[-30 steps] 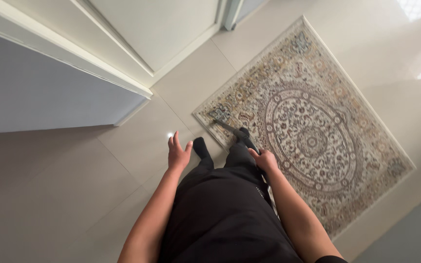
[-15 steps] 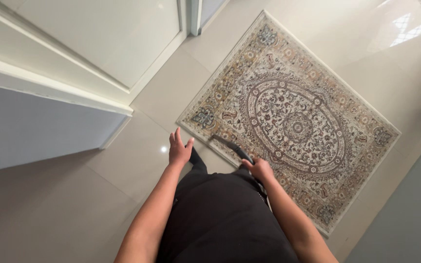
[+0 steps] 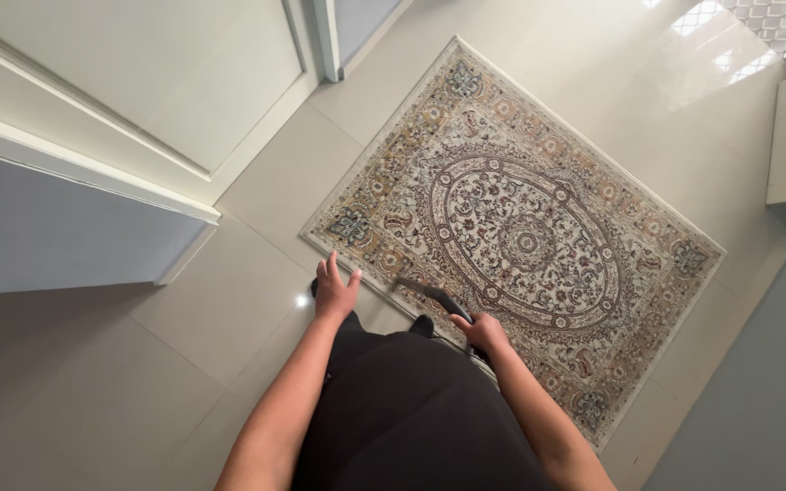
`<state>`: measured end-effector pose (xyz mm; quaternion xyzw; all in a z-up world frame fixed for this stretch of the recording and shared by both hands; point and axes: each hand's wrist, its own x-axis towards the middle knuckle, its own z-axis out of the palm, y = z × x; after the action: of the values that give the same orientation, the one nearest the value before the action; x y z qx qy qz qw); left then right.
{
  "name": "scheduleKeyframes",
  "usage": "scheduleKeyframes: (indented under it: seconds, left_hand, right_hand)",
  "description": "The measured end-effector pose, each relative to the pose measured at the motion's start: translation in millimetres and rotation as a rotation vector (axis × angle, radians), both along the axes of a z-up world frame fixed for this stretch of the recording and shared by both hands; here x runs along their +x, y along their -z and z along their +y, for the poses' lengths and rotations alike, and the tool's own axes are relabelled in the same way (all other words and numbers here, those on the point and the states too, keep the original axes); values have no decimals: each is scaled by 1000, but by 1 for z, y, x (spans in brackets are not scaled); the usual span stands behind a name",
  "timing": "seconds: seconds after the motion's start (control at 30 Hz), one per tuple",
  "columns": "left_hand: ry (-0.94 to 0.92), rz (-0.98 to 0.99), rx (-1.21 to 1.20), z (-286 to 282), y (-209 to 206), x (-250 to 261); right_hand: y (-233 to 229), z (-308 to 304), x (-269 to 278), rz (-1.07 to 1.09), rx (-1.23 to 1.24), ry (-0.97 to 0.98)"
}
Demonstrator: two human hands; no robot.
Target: The person vacuums a patterned area rug using a handheld vacuum cleaner with a hose attachment. They move the nozzle back and forth across the rug's surface, covering the central and edge areas systematically.
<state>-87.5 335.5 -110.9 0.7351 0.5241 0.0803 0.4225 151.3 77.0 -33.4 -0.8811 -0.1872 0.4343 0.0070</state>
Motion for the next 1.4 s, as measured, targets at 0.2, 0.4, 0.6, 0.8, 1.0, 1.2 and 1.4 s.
scheduleKeyframes:
  seconds: [0.2, 0.4, 0.6, 0.8, 1.0, 1.2, 1.4]
  left_hand:
    - [82, 47, -121, -63, -7, 20]
    - [186, 63, -69, -95, -7, 44]
    - [266, -23, -11, -111, 1, 67]
    - [342, 72, -107, -106, 0, 71]
    - [453, 75, -82, -60, -1, 114]
    - [539, -8, 81, -8, -5, 179]
    - [525, 92, 1, 38, -12, 207]
  right_hand:
    - [-3, -87, 12, 62, 50, 359]
    - [-14, -146, 11, -50, -23, 319]
    - [-17, -187, -27, 51, 90, 723]
    - [-14, -184, -49, 75, 40, 731]
    - [-30, -141, -17, 97, 6, 678]
    - [-38, -74, 28, 23, 28, 643]
    - [-15, -26, 53, -13, 223, 735]
